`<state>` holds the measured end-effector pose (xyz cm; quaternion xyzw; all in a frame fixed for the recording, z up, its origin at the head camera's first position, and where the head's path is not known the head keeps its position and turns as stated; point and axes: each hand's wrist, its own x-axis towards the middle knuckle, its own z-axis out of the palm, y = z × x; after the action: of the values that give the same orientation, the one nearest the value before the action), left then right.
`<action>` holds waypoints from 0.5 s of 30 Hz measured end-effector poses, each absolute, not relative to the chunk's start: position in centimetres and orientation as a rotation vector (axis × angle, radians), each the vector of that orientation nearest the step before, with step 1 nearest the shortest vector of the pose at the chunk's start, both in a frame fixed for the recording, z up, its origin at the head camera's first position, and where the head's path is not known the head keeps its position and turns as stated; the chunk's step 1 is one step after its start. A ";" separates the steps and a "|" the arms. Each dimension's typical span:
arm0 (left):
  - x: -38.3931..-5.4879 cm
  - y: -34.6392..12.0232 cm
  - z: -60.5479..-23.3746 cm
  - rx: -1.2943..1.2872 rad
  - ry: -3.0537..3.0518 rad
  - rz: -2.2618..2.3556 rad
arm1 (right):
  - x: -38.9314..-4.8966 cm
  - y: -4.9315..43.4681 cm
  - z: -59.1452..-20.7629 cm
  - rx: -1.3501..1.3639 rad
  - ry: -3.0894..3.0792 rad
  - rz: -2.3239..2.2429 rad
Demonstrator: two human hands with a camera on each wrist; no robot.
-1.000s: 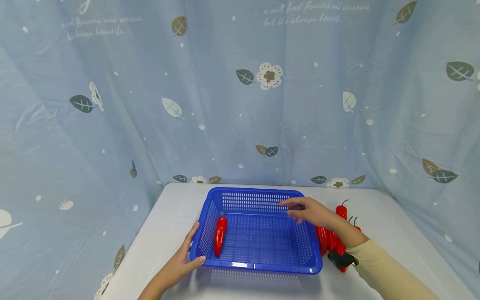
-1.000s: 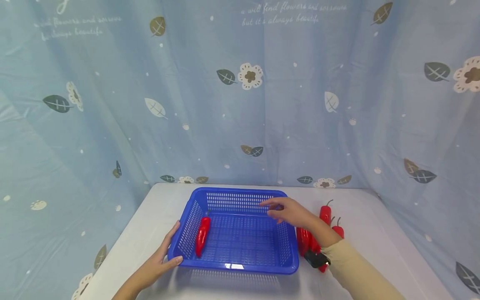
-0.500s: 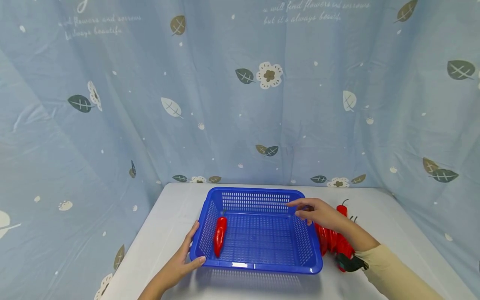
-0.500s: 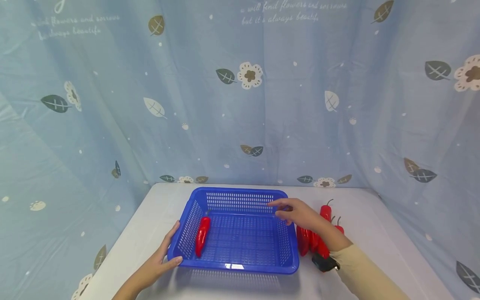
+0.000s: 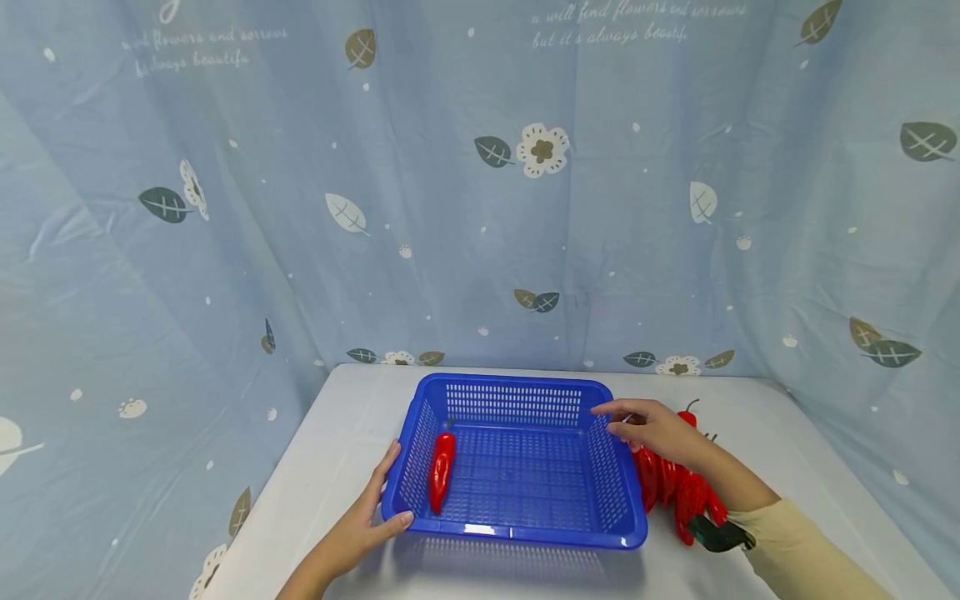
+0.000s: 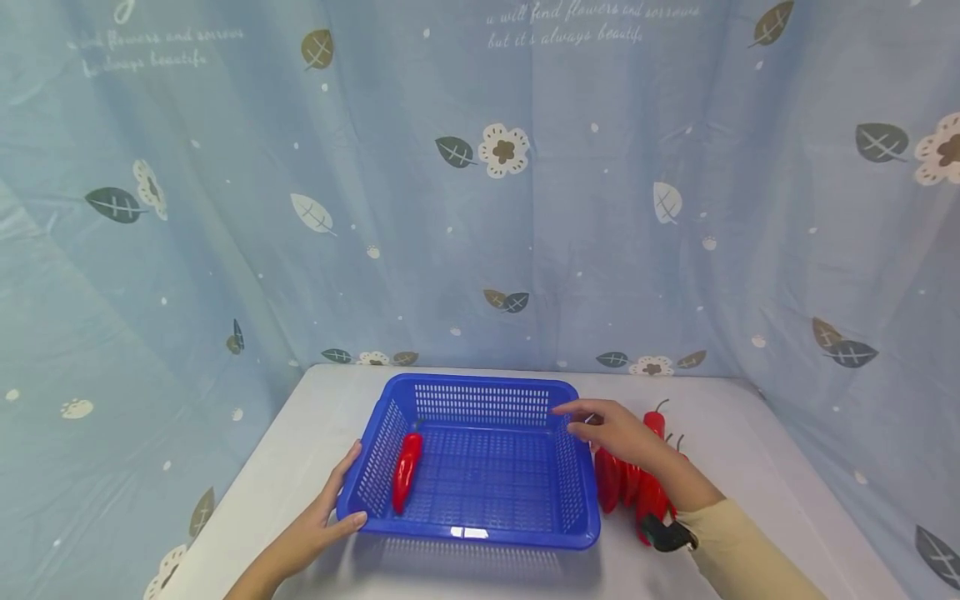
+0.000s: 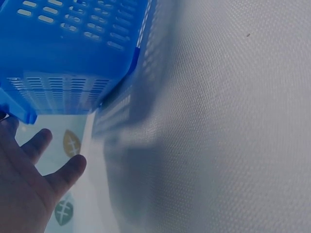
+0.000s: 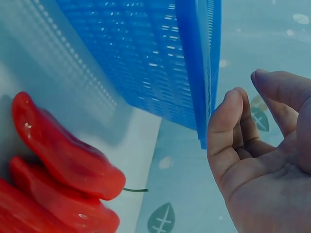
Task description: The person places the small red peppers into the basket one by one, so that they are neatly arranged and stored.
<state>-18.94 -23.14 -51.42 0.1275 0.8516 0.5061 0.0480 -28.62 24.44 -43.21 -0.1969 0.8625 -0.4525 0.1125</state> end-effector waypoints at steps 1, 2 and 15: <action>-18.9 -23.2 -51.4 0.394 2.597 1.550 | -28.6 24.5 -43.3 -0.572 2.534 -1.329; -19.0 -23.2 -51.4 0.400 2.598 1.551 | -28.6 24.6 -43.3 -0.569 2.533 -1.328; -19.0 -23.2 -51.7 0.410 2.605 1.557 | -28.2 26.4 -44.2 -0.560 2.546 -1.320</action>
<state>-19.01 -23.25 -51.72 0.1339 0.8499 0.5080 0.0398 -28.24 26.37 -44.17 -0.1906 0.8660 -0.4491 0.1094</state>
